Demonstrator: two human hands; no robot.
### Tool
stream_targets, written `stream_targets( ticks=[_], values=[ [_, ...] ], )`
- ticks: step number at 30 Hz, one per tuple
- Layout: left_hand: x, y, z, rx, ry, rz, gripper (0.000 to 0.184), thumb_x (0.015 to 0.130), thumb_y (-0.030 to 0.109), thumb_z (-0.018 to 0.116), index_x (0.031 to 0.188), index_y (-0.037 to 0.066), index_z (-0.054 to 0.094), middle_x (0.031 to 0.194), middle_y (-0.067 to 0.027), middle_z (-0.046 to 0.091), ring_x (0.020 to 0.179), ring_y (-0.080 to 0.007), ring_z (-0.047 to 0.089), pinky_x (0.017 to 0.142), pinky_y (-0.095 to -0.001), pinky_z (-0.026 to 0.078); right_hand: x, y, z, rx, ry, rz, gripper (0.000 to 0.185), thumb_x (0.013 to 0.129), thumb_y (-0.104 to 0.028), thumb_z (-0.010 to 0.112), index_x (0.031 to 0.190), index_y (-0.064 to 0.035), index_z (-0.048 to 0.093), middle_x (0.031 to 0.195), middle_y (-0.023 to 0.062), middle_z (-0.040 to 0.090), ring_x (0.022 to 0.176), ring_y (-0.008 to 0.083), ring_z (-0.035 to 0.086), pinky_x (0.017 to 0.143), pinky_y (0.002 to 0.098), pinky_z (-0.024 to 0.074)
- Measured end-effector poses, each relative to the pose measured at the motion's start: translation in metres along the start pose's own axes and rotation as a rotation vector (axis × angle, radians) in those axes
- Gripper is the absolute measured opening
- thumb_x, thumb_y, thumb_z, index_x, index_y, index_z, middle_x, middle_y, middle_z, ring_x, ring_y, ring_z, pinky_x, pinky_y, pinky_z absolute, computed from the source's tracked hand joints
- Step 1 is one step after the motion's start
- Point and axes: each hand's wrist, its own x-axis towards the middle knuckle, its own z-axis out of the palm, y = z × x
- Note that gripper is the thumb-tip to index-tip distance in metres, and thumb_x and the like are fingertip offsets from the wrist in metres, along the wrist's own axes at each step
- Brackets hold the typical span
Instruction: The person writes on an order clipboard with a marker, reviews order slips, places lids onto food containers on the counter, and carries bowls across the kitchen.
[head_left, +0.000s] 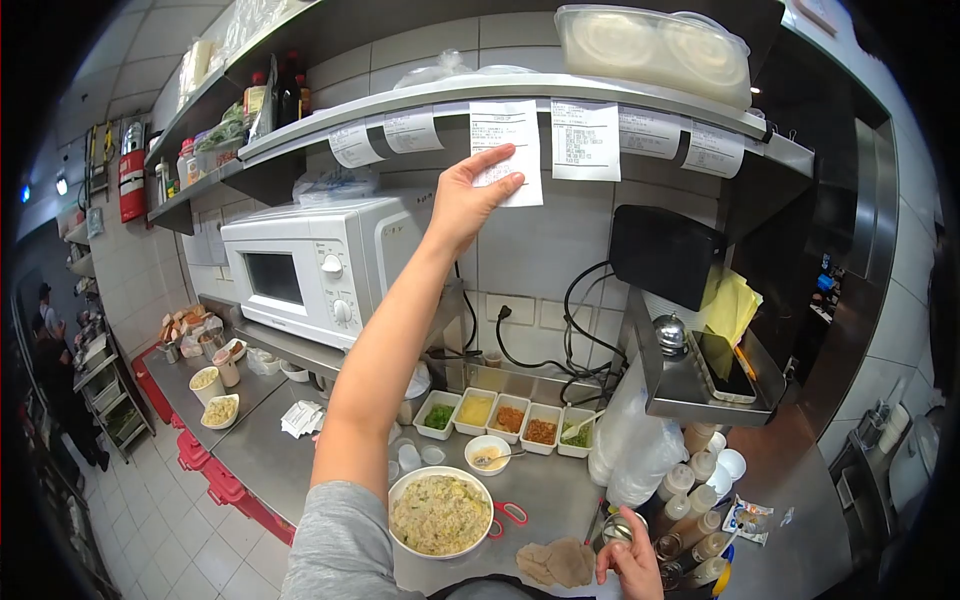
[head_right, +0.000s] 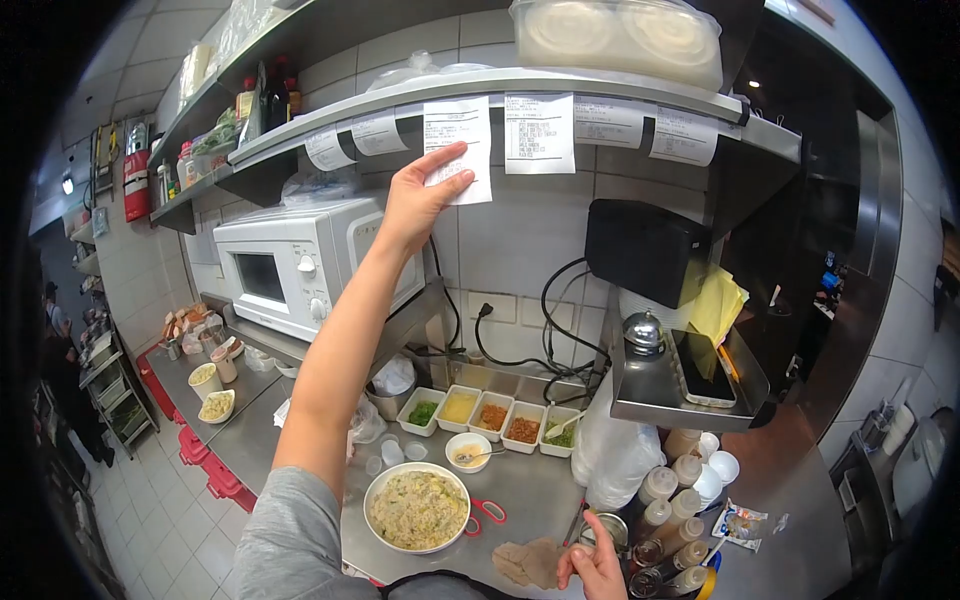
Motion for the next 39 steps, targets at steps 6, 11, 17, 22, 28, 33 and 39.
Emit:
stream_targets(
  ticks=[6,11,17,22,28,33,39],
  values=[
    [0.032,-0.001,-0.002,-0.184,-0.067,-0.158,0.044,0.075,0.002,0.07,0.116,-0.002,0.055,0.107,-0.0116,0.06,0.09,-0.0128,0.059,0.078,-0.023,0.05,-0.003,0.025,-0.018,-0.044,0.063,-0.028,0.051,0.092,-0.015,0.048,0.138,-0.0064,0.026,0.068,0.001,0.048,0.056,0.0083,0.044,0.051,0.0197,0.0348],
    [0.038,-0.007,0.005,0.03,0.147,0.126,0.042,0.074,0.002,0.069,0.113,-0.002,0.055,0.113,-0.0139,0.055,0.096,-0.0183,0.057,0.082,-0.0277,0.048,-0.012,0.026,-0.024,-0.037,0.042,0.029,0.052,0.092,-0.015,0.049,0.138,-0.0058,0.026,0.063,0.0012,0.046,0.054,0.0091,0.044,0.051,0.021,0.0363],
    [0.013,0.019,0.056,0.986,0.159,0.882,0.036,0.08,0.012,0.055,0.115,0.004,0.054,0.125,-0.0117,0.046,0.116,-0.0292,0.043,0.099,-0.0423,0.03,-0.013,0.032,-0.03,-0.029,0.058,0.08,0.05,0.092,-0.016,0.05,0.136,-0.0049,0.029,0.063,0.0012,0.049,0.054,0.0094,0.046,0.052,0.0213,0.0377],
    [0.043,0.001,0.079,1.198,-0.023,0.835,0.042,0.088,0.025,0.048,0.122,0.002,0.048,0.127,-0.0107,0.044,0.118,-0.0262,0.042,0.1,-0.0455,0.028,-0.008,0.037,-0.03,-0.097,0.059,0.09,0.047,0.091,-0.017,0.052,0.133,-0.0044,0.034,0.064,0.0013,0.05,0.055,0.009,0.047,0.052,0.0217,0.0382],
    [0.042,-0.004,0.079,1.32,0.024,0.792,0.047,0.089,0.033,0.045,0.125,0.002,0.045,0.131,-0.0123,0.041,0.123,-0.0277,0.038,0.104,-0.0463,0.025,-0.011,0.046,-0.034,-0.091,0.033,0.116,0.046,0.091,-0.017,0.052,0.132,-0.0037,0.036,0.064,0.0007,0.05,0.055,0.0087,0.047,0.052,0.021,0.0386],
    [0.023,0.011,0.08,1.06,-0.098,0.882,0.036,0.087,0.024,0.05,0.118,0.005,0.051,0.124,-0.0122,0.047,0.116,-0.0288,0.044,0.1,-0.0453,0.029,-0.011,0.047,-0.036,-0.021,-0.011,0.167,0.039,0.092,-0.012,0.048,0.129,-0.0037,0.039,0.065,0.0048,0.053,0.056,0.0113,0.05,0.054,0.0238,0.0416],
    [-0.019,-0.014,0.087,0.79,-0.634,0.721,0.027,0.086,0.018,0.052,0.11,0.006,0.054,0.114,-0.0147,0.052,0.1,-0.0316,0.052,0.087,-0.0399,0.042,-0.007,0.039,-0.031,-0.064,-0.075,0.206,0.033,0.092,-0.008,0.045,0.125,-0.0008,0.045,0.065,0.0047,0.055,0.058,0.0107,0.052,0.057,0.0234,0.0429]
  ],
)
